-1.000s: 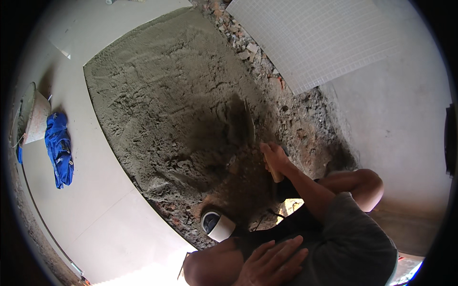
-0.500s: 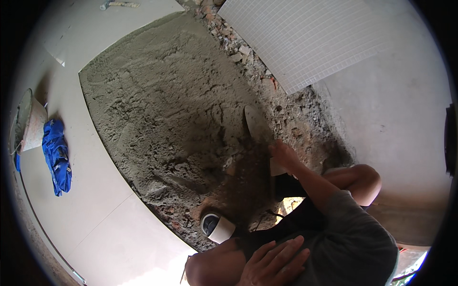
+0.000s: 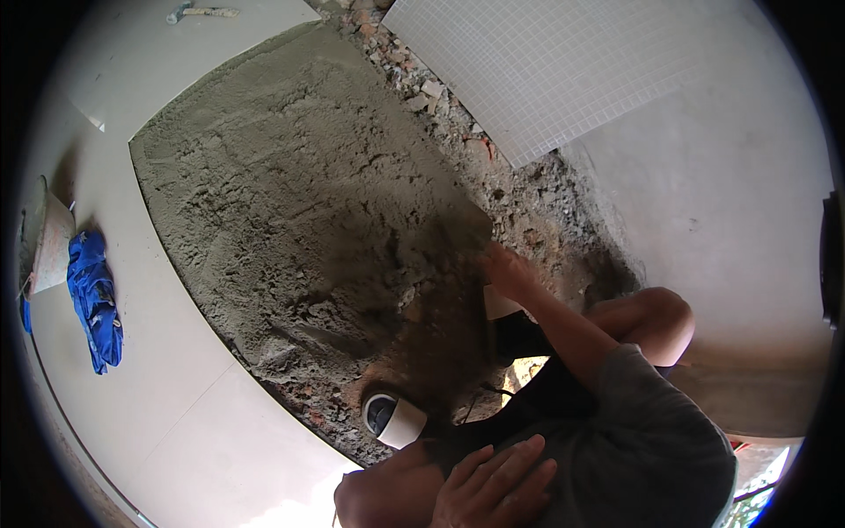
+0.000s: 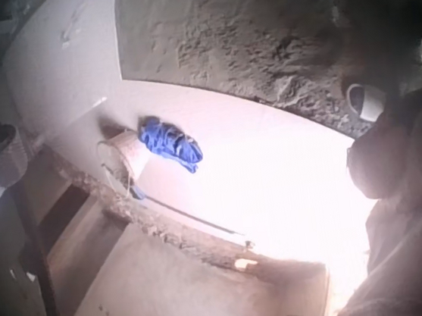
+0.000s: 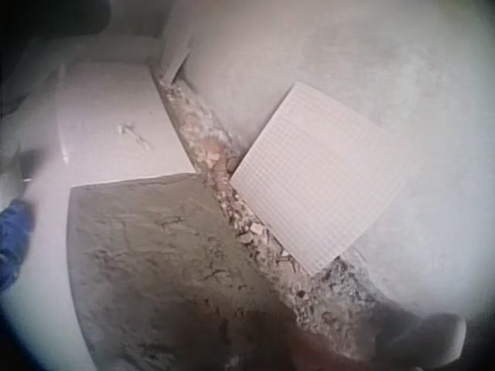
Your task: The person spreads cement on the floor using a trowel, places a large white tile onto the cement, and taps it with a rubber mallet to secure it in place.
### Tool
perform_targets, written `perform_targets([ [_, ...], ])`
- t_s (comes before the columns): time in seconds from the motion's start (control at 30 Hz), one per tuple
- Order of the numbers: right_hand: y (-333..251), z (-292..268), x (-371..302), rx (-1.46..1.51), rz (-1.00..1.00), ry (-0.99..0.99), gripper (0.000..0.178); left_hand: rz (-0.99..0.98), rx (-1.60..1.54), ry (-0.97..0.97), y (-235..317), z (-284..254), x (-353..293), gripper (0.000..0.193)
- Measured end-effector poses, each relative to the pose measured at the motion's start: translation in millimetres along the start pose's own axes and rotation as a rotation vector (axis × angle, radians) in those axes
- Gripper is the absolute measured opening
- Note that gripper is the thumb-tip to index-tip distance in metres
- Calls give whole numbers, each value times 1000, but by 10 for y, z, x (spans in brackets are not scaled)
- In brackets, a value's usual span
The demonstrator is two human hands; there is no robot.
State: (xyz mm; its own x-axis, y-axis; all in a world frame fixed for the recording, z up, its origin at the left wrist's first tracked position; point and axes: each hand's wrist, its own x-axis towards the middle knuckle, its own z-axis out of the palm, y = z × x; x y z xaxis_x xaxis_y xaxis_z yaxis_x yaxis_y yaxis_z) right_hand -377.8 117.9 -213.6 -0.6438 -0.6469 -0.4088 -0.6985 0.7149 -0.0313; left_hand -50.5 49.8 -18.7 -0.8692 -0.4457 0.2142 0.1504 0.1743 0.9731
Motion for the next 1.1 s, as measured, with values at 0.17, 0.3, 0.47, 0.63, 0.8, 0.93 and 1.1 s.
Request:
perform_targets([
  [0.17, 180, 97, -61, 323, 216, -37, 24, 24, 19, -6, -2, -26, 1, 45],
  [0.3, 184, 5, 6, 254, 74, -165, 23, 40, -5, 20, -14, -23, -8, 46],
  [0.47, 166, -83, -82, 462, 300, -193, 30, 44, -21, 8, -19, -42, -12, 46],
  [0.63, -152, 79, 38, 102, 67, 3, 39, 31, -14, -11, -21, -18, -2, 48],
  [0.8, -155, 164, 347, 7, -54, 53, 39, 25, -9, -13, -8, -10, -21, 50],
  [0.93, 201, 50, 155, 355, 205, -113, 38, 31, -34, 24, -7, -17, -47, 49],
  [1.1, -18, -186, 143, 708, 320, -245, 44, 69, -40, 69, -35, 12, -49, 51],
])
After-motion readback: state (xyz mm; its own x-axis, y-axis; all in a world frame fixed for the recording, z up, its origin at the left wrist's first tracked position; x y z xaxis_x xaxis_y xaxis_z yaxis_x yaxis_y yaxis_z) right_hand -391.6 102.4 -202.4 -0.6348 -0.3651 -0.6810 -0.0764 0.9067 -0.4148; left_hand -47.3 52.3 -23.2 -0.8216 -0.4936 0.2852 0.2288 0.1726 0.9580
